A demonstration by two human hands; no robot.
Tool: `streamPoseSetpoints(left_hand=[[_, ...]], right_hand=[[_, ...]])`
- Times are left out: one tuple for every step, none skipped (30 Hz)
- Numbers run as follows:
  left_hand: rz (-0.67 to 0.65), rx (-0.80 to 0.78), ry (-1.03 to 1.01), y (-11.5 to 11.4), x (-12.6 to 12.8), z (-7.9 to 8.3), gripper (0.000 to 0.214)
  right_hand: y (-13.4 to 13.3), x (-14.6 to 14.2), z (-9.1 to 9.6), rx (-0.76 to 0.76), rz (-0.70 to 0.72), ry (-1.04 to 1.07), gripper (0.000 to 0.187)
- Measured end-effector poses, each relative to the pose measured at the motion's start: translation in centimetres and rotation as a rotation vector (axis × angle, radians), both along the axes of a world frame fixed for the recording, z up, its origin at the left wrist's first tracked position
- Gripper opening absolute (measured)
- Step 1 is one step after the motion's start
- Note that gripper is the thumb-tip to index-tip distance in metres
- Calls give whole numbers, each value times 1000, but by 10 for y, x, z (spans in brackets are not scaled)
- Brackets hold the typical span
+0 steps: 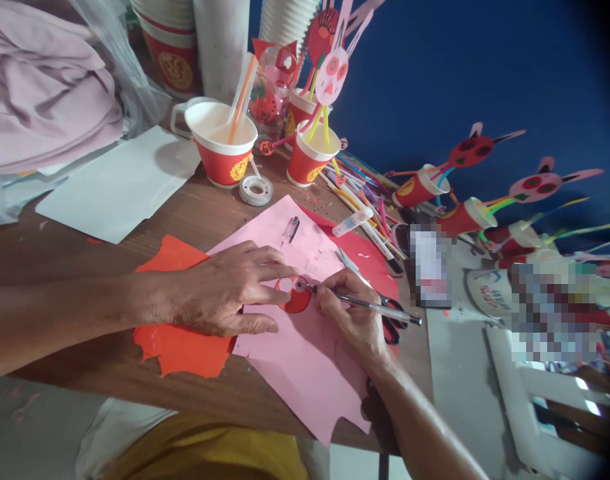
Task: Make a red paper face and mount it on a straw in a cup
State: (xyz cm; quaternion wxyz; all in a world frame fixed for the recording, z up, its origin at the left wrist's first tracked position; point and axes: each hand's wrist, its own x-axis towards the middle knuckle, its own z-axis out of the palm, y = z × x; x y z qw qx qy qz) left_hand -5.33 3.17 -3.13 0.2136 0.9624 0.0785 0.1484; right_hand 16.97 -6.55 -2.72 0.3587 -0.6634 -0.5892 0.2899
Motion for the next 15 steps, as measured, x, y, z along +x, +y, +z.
streamPoseSetpoints(left_hand=[[-5,3,1,0,0,0,30],[-12,6,-2,1,0,0,30],[-19,10,-5,1,0,0,30],[-27,17,-12,2,0,0,30],[-34,25,-18,2,0,-1,29],[-37,34,-23,2,-1,-1,28],[-37,44,-27,2,-1,-1,28],[-35,54,-30,2,-2,-1,27],[-33,62,-28,1,-2,-1,27],[-33,66,-26,1,-2,-1,28],[-36,66,-19,1,-3,0,29],[-39,62,-10,1,-2,0,30],[-43,53,2,1,-2,1,31],[-47,43,15,1,-2,2,31],[-51,34,22,1,-1,2,31]], right_hand=[[0,1,0,1,3,9,9],[-1,2,-1,7,1,21,9],[-1,3,-1,21,-8,36,10],[-1,4,-1,42,-25,56,11],[-1,5,0,68,-46,84,12],[-1,5,0,107,-72,120,11],[-1,4,1,154,-98,157,8],[-1,3,2,210,-126,181,4],[-2,1,3,271,-156,184,2],[-2,-1,4,342,-176,156,7],[-3,-3,5,414,-173,100,12],[-5,-4,6,495,-142,30,17],[-7,-6,6,572,-81,-43,23],[-9,-6,6,639,13,-100,29],[-11,-6,5,688,119,-142,34]])
